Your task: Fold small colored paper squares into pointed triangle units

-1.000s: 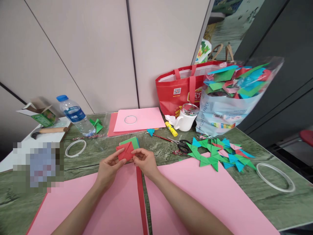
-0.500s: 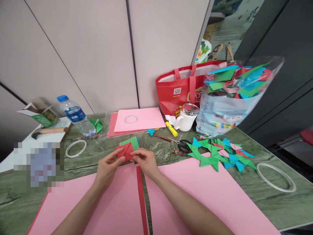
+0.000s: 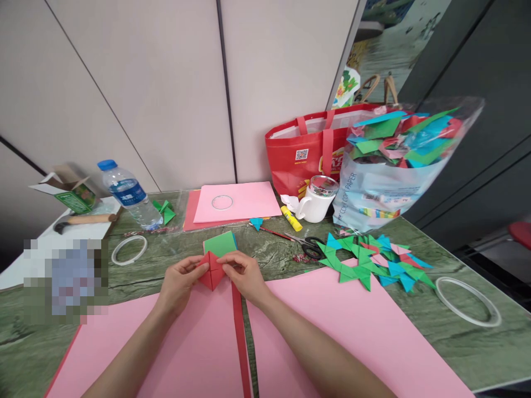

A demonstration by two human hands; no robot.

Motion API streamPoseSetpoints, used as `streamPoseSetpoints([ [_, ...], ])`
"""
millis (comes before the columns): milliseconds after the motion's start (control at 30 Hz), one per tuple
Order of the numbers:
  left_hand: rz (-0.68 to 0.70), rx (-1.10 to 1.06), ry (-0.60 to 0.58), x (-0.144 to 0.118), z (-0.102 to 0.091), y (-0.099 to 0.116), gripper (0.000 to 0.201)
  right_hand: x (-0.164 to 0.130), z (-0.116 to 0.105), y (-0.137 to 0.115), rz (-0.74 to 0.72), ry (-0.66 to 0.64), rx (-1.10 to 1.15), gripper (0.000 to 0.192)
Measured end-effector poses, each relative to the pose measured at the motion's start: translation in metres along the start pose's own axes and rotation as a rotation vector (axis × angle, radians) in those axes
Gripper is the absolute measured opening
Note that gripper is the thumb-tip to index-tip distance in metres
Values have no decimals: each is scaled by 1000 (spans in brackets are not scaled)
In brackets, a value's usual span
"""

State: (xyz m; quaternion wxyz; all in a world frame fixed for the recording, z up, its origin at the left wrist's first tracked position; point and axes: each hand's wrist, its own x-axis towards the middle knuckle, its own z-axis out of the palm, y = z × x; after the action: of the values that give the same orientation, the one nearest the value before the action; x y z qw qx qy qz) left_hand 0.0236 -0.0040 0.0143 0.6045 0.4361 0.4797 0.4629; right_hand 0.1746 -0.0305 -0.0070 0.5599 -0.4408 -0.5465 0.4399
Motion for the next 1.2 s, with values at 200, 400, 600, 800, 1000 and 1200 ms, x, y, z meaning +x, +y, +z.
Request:
streamPoseSetpoints([
  [200, -5, 55, -126, -1, -1, 1, 24, 0, -1, -2, -33, -56, -30, 23],
  [400, 50, 150, -125, -3, -1, 1, 20, 0, 0, -1, -36, -56, -42, 21],
  [600, 80, 264, -130, -11, 7, 6, 18, 0, 1, 3, 50, -7, 37, 18],
  [800, 118, 327, -150, -12, 8, 7, 17, 0, 1, 1, 40, -19, 13, 12],
  [1000, 121, 334, -139, -13, 10, 3, 17, 0, 0, -2, 20, -4, -13, 10],
  [1200, 122, 348, -131, -15, 12, 4, 16, -1, 0, -6, 20, -1, -16, 10],
])
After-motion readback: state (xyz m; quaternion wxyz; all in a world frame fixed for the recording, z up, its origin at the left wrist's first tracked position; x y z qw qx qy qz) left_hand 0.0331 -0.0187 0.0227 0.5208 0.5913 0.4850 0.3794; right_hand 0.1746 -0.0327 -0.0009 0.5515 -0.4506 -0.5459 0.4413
